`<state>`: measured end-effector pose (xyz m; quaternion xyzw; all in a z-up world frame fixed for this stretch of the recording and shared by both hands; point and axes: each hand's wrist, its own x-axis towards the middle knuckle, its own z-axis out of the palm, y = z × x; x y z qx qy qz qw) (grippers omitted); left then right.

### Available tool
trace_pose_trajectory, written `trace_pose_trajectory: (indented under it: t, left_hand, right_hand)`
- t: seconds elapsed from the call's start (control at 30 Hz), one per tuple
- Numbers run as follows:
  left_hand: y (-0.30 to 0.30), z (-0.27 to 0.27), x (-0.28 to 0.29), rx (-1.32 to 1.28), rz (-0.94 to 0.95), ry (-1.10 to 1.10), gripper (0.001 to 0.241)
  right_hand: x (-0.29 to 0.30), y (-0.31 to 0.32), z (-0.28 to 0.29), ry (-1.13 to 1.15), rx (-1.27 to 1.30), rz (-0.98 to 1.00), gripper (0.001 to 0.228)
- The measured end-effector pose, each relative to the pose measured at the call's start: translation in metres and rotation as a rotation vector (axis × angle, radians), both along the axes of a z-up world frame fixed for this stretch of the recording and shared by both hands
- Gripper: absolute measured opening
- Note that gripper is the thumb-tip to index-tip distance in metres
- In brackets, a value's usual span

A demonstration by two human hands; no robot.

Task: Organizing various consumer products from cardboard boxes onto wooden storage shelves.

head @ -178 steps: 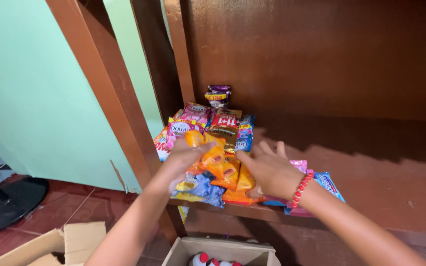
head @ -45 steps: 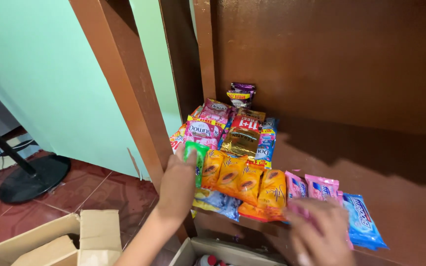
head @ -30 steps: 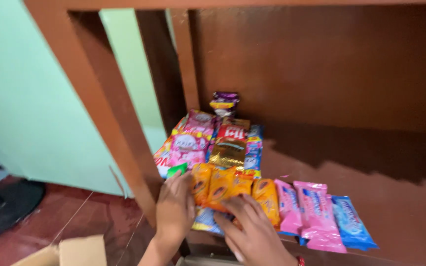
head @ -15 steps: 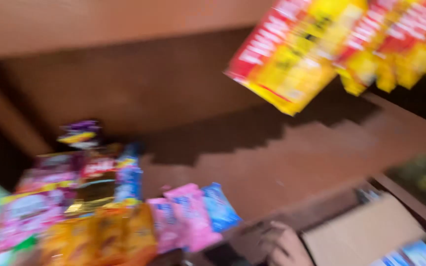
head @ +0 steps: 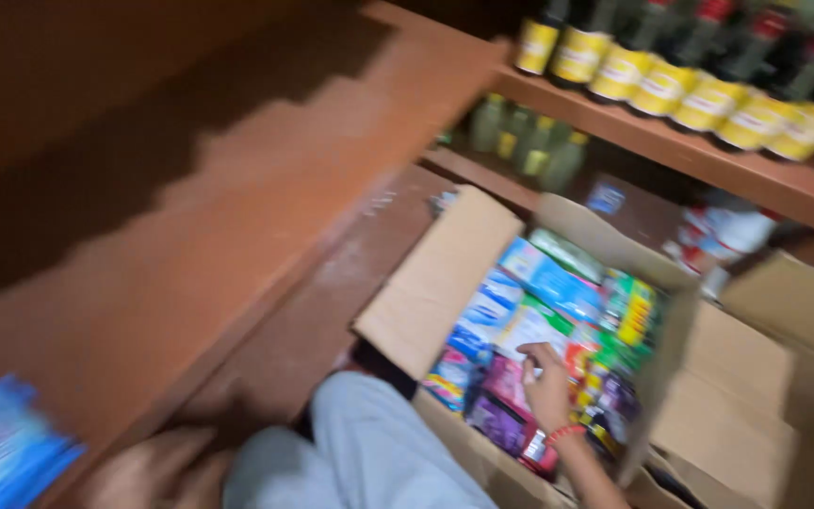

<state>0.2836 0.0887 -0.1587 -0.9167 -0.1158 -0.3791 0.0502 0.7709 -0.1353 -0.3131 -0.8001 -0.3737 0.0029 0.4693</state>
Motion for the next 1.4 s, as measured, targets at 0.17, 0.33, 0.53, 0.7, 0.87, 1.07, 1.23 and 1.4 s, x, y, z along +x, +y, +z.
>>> trace_pose_trajectory:
  t: [0.17,0.33,0.53,0.7,0.87,1.07,1.23,1.4]
  left_hand:
    - [-0.050,0.034,0.200,-0.262,-0.233,0.007,0.032]
    - [-0.060,-0.017,0.306,-0.624,-0.391,0.129,0.027]
    - [-0.072,-0.058,0.366,-0.894,-0.439,0.186,0.024]
    - [-0.076,-0.075,0.386,-1.026,-0.416,0.131,0.024]
    - [-0.072,-0.091,0.398,-1.121,-0.344,0.122,0.024]
    - [-0.068,-0.105,0.410,-1.290,-0.270,0.124,0.022]
    - [-0.064,-0.160,0.408,-1.472,-0.252,0.206,0.024]
    - [-0.058,-0.176,0.410,-1.924,-0.371,0.150,0.033]
  right_hand:
    - [0.022,-0.040,-0.045,0.147,-0.060,-0.173,0.022]
    - [0.041,-0.059,-0.068,0.163,0.033,-0.368,0.023]
    - [0.138,-0.069,-0.235,1.116,0.881,-0.483,0.030]
    - [0.188,-0.033,-0.188,1.642,1.406,-0.623,0.042]
    - [0.228,-0.011,-0.178,1.771,1.525,-0.724,0.062]
    - [0.289,-0.032,-0.259,1.917,1.492,-0.455,0.059]
    - [0.274,-0.050,-0.220,1.866,1.328,-0.605,0.041]
    - [0.161,-0.065,-0.170,1.794,1.342,-0.083,0.016]
